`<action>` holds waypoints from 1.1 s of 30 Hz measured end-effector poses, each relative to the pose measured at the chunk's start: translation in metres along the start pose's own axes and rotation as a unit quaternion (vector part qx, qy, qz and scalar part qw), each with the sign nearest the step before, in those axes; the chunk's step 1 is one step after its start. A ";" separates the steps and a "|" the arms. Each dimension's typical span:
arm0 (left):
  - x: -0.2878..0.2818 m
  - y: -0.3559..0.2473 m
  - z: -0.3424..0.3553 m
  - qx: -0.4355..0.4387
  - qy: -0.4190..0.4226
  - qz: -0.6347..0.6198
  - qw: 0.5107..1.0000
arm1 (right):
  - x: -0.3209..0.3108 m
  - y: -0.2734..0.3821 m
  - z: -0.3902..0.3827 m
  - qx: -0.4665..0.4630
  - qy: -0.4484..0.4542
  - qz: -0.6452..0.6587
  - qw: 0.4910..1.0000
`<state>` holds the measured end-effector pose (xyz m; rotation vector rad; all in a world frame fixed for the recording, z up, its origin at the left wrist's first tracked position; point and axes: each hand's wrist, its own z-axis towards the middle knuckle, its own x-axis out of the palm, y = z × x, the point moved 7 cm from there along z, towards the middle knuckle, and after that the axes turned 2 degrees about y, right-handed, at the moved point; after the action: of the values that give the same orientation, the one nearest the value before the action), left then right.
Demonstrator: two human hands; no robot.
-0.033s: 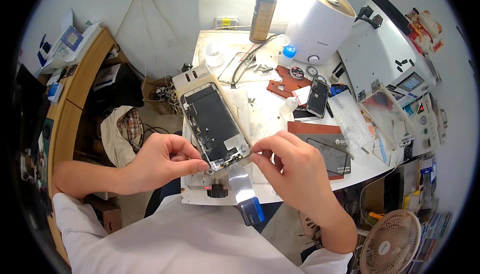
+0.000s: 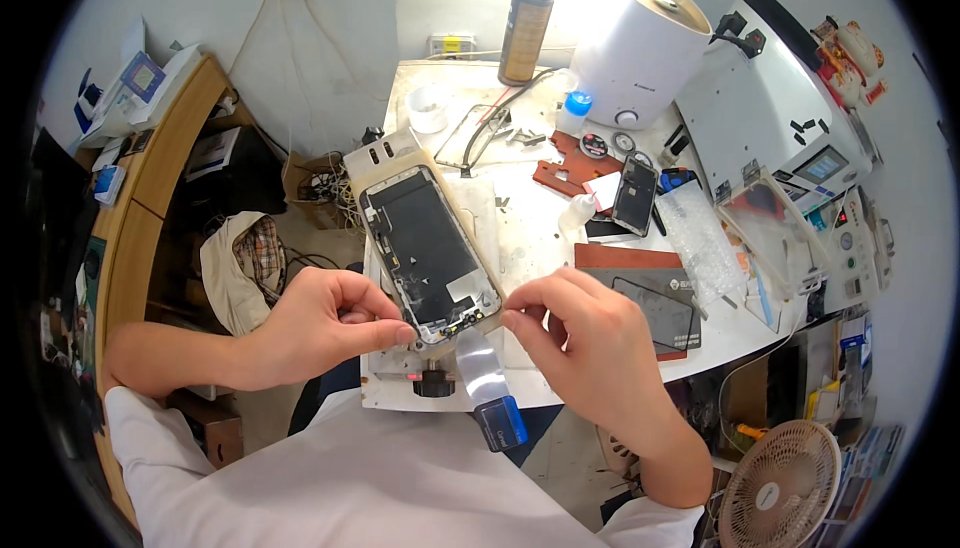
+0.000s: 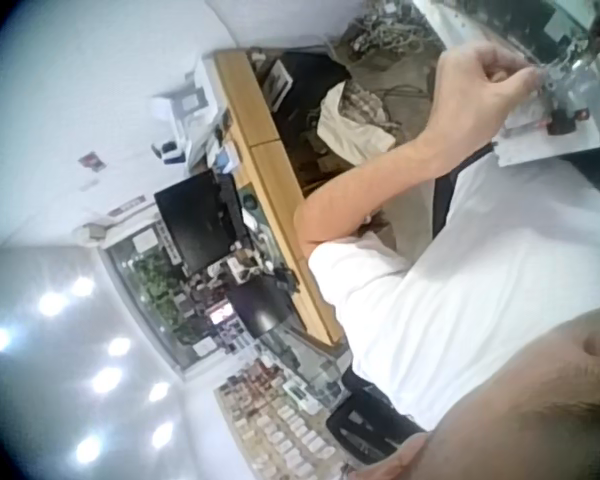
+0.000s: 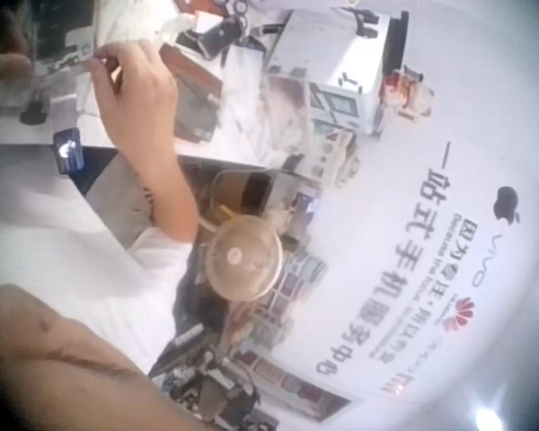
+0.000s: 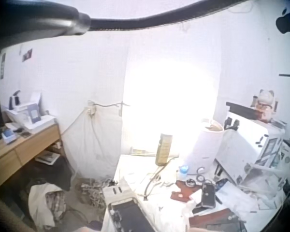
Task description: The person repairs a disassembled smartphone by cleaning the internal frame and applying adhesive. They use a plastic card to scrape residue from the edges and a small bottle to apply a liquid adhesive to the screen area. The device is held in a clamp on a cluttered workbench.
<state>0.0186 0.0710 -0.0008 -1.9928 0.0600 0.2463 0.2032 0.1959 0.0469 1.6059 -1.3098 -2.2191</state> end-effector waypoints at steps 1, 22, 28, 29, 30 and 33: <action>0.000 0.000 0.000 -0.004 -0.003 -0.009 1.000 | 0.000 -0.001 -0.002 0.004 -0.001 0.004 1.000; 0.002 0.002 0.000 -0.027 0.007 -0.042 0.999 | 0.081 -0.045 -0.041 0.206 0.179 0.450 0.850; 0.004 0.006 -0.001 -0.042 0.022 -0.060 0.997 | 0.074 -0.035 -0.038 0.224 0.178 0.431 0.856; 0.005 0.007 -0.001 -0.050 0.028 -0.068 0.996 | 0.072 -0.034 -0.037 0.237 0.185 0.433 0.850; 0.005 0.008 0.000 -0.058 0.029 -0.071 0.995 | 0.072 -0.034 -0.036 0.250 0.191 0.435 0.844; 0.003 0.008 0.000 -0.079 0.035 -0.080 0.993 | 0.071 -0.033 -0.035 0.268 0.203 0.458 0.823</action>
<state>0.0200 0.0683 -0.0085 -2.1514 -0.0757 0.0790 0.2132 0.1583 -0.0295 1.0486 -2.0504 -0.9295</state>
